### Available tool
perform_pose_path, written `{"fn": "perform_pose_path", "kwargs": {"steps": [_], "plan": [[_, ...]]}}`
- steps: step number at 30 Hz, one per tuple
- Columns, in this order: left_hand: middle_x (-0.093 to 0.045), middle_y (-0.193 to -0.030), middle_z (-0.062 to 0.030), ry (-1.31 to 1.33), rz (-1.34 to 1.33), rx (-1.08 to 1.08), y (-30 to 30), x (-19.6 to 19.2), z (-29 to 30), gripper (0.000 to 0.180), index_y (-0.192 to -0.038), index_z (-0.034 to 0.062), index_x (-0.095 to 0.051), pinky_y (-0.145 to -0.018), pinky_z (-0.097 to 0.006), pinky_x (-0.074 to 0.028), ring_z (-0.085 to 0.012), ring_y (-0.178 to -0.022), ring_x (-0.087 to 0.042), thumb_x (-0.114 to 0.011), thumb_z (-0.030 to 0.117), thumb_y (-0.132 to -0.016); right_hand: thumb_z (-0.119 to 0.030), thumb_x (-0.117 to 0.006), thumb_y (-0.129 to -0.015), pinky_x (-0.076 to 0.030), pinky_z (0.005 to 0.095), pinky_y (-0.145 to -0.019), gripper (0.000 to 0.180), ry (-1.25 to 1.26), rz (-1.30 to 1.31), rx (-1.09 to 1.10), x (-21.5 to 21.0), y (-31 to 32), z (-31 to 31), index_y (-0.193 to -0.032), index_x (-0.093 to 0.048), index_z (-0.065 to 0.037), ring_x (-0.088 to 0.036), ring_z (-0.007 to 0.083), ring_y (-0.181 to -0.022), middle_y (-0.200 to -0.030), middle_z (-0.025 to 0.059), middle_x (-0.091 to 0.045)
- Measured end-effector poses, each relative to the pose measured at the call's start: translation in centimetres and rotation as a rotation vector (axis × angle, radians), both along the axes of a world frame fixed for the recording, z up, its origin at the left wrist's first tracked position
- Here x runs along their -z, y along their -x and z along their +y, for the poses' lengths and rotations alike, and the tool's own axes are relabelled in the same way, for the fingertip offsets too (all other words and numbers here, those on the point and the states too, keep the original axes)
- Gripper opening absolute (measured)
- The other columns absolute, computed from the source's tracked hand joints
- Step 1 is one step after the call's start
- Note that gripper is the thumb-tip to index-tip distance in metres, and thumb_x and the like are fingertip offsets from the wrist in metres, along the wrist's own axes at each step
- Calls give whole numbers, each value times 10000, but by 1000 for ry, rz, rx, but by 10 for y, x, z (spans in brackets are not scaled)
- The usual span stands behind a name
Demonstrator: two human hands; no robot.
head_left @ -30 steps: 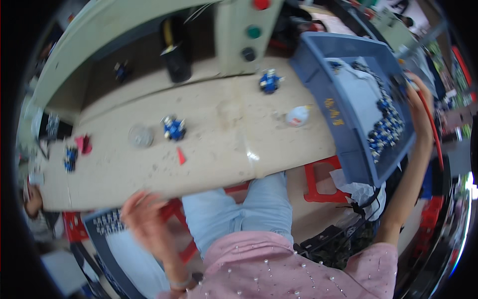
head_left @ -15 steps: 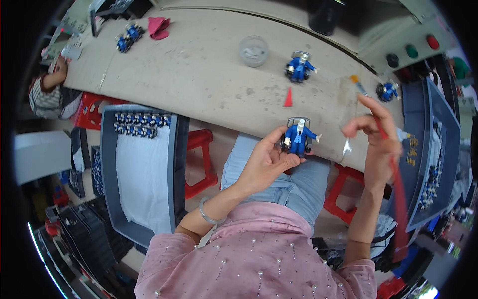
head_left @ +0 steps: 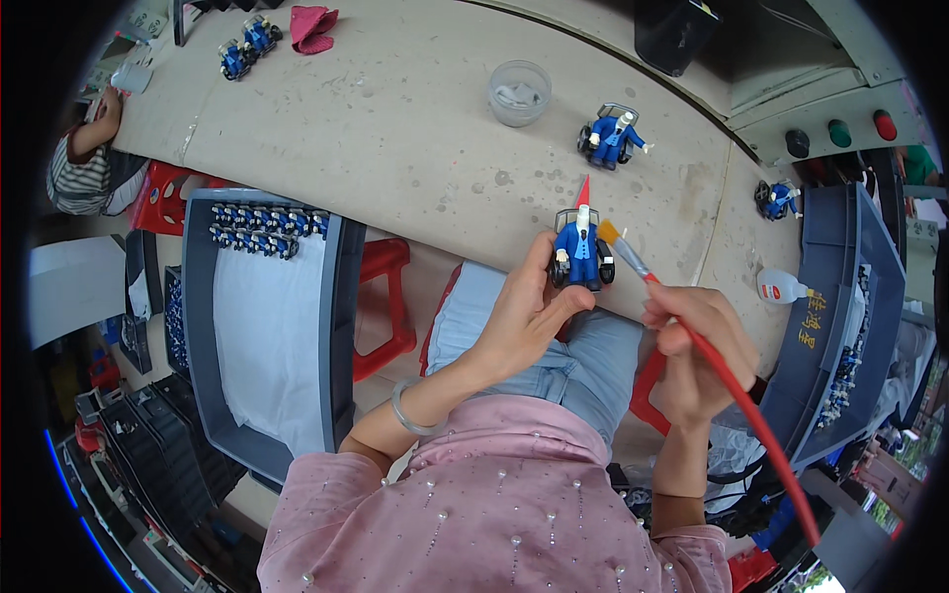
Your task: The person assembles small robot figurines by applying glue from a bottle to plastic parts with a paintbrush.
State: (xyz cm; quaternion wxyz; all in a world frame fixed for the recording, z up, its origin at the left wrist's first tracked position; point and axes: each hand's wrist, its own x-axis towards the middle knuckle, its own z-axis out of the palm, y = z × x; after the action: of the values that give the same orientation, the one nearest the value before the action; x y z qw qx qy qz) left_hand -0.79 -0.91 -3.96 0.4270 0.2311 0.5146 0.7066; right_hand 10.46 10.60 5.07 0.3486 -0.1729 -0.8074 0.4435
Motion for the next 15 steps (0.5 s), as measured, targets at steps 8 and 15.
{"fn": "perform_pose_path", "kwargs": {"steps": [8, 15], "plan": [[-585, -900, -68, -12, 122, -17, -4, -1, 9, 461, -1123, -10, -415, -676, -249, -445, -97, -766, -499, -681, 269, -869, -223, -664, -854, -421, 250, -511, 258, 39, 4, -6, -5, -13, 9, -849, -663, 35, -572, 163, -554, -686, 97, -634], [-601, -957, -65, -110, -153, 84, -3, -2, 8, 459, -1217, -11, -385, -651, -217, -443, -57, -765, -511, -649, 179, -893, -294, -641, -871, -379, 229, -482, 337, 121, 69, -31, -4, -22, 17, -845, -662, 41, -524, 123, -515, -668, 105, -630]]}}
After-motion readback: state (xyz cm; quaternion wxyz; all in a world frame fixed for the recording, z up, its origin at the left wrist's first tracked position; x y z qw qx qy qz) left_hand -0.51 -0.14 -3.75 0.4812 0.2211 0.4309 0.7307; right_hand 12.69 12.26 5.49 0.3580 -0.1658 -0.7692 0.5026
